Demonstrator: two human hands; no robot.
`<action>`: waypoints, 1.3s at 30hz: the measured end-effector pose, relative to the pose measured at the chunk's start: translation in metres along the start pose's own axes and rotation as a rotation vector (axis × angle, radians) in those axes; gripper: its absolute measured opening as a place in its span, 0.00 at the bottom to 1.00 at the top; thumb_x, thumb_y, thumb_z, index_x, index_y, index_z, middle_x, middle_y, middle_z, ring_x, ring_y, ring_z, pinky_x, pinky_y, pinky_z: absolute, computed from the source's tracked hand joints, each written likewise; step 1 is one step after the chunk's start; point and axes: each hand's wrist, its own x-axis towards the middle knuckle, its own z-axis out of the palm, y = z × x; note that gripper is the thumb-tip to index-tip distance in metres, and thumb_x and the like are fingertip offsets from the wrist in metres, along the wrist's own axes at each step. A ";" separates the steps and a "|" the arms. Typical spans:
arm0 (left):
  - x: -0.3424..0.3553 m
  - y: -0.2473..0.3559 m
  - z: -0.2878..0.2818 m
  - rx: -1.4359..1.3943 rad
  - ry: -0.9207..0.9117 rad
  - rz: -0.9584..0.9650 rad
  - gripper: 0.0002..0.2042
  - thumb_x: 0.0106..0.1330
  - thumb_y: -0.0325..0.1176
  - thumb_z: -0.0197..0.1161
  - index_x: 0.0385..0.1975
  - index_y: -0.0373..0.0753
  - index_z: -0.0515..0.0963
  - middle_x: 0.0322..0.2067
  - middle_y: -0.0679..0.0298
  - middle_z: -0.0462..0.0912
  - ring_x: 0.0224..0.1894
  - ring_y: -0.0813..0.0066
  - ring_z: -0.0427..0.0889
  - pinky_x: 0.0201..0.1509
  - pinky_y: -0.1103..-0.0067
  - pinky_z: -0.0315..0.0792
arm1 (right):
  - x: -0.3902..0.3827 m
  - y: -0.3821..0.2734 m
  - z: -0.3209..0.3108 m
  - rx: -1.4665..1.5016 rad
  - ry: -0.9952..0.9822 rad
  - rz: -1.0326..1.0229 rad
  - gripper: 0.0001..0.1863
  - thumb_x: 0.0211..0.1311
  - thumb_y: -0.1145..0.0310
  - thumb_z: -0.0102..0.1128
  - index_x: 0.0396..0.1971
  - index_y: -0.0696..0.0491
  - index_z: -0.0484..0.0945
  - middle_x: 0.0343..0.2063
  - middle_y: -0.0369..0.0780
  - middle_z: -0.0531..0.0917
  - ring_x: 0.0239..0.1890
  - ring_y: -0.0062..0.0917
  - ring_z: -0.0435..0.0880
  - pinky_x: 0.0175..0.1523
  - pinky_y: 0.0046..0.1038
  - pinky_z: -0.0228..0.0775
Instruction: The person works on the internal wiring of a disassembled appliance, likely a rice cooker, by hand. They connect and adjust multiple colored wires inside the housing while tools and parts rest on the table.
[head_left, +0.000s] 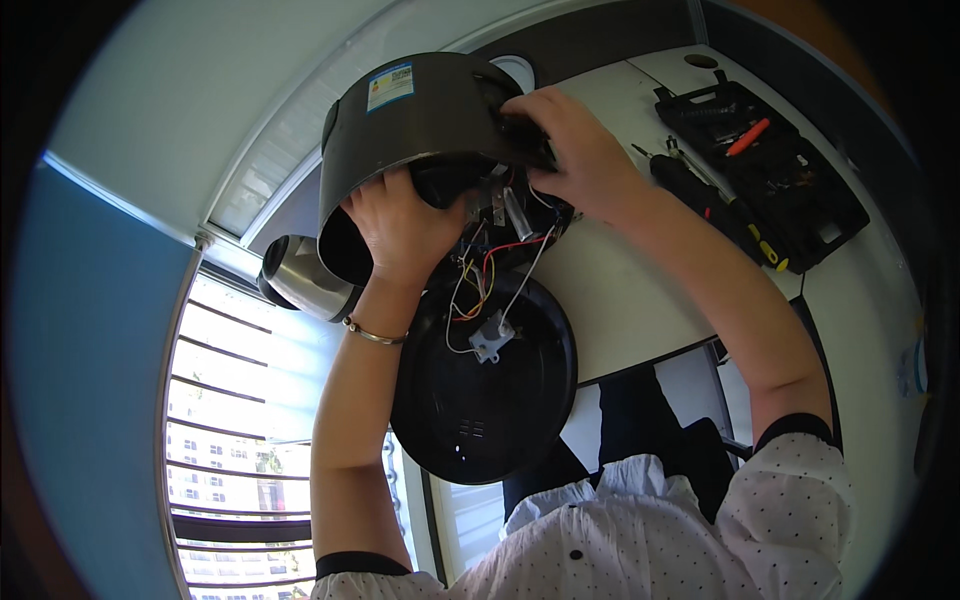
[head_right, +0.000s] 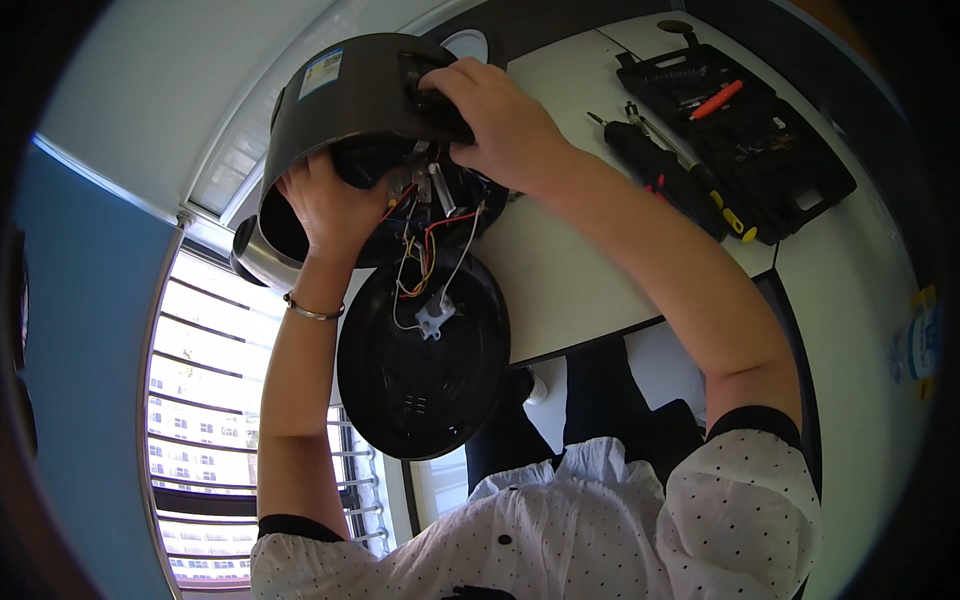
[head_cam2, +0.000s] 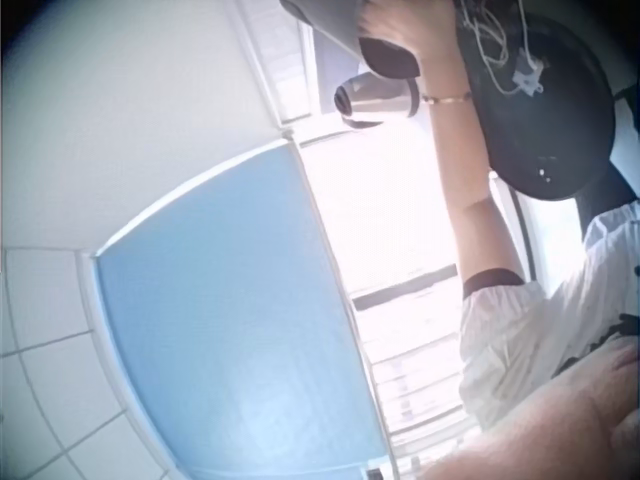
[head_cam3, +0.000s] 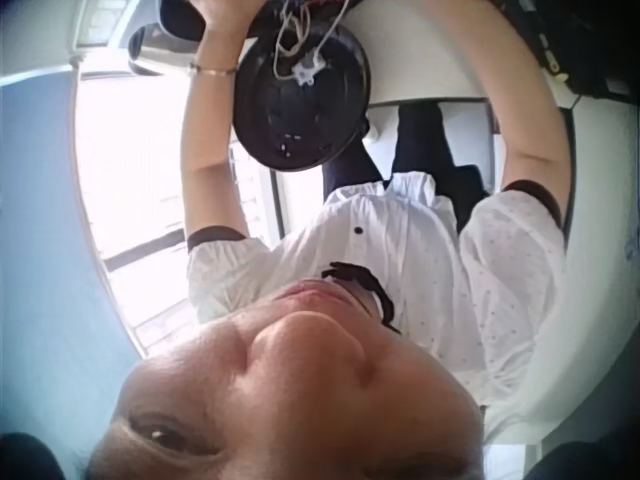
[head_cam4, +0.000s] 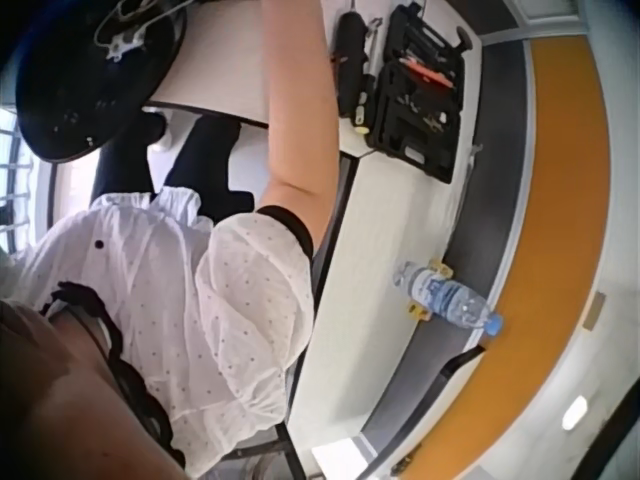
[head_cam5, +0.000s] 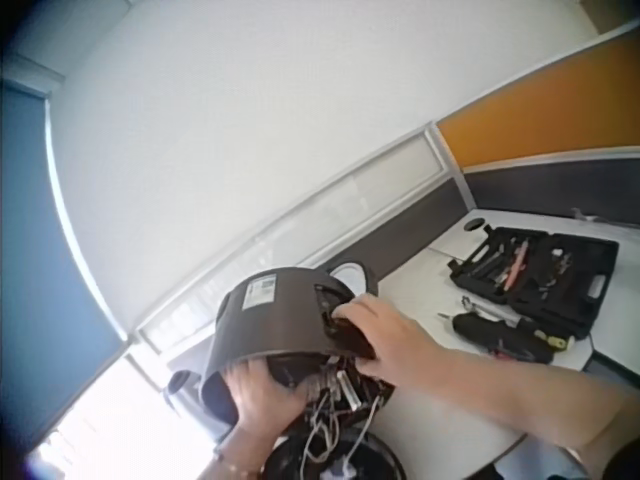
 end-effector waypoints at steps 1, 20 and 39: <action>0.000 -0.001 0.001 0.005 0.005 0.001 0.44 0.32 0.43 0.76 0.55 0.36 0.65 0.48 0.46 0.69 0.55 0.45 0.64 0.60 0.56 0.52 | -0.001 0.001 0.000 0.002 0.000 -0.003 0.32 0.35 0.78 0.66 0.47 0.48 0.68 0.42 0.36 0.72 0.47 0.36 0.71 0.49 0.32 0.70; -0.001 -0.003 0.002 0.010 -0.011 -0.004 0.43 0.33 0.47 0.75 0.54 0.37 0.66 0.50 0.47 0.68 0.57 0.46 0.61 0.59 0.53 0.49 | 0.001 0.004 0.001 0.080 0.019 -0.057 0.30 0.34 0.81 0.64 0.45 0.52 0.70 0.43 0.40 0.74 0.47 0.38 0.71 0.52 0.33 0.65; 0.000 0.002 0.000 0.035 0.012 -0.013 0.43 0.33 0.46 0.76 0.53 0.36 0.67 0.48 0.47 0.69 0.54 0.47 0.64 0.59 0.57 0.53 | -0.004 -0.001 0.003 -0.088 -0.022 0.018 0.34 0.34 0.82 0.64 0.49 0.49 0.67 0.42 0.39 0.72 0.47 0.37 0.70 0.53 0.32 0.66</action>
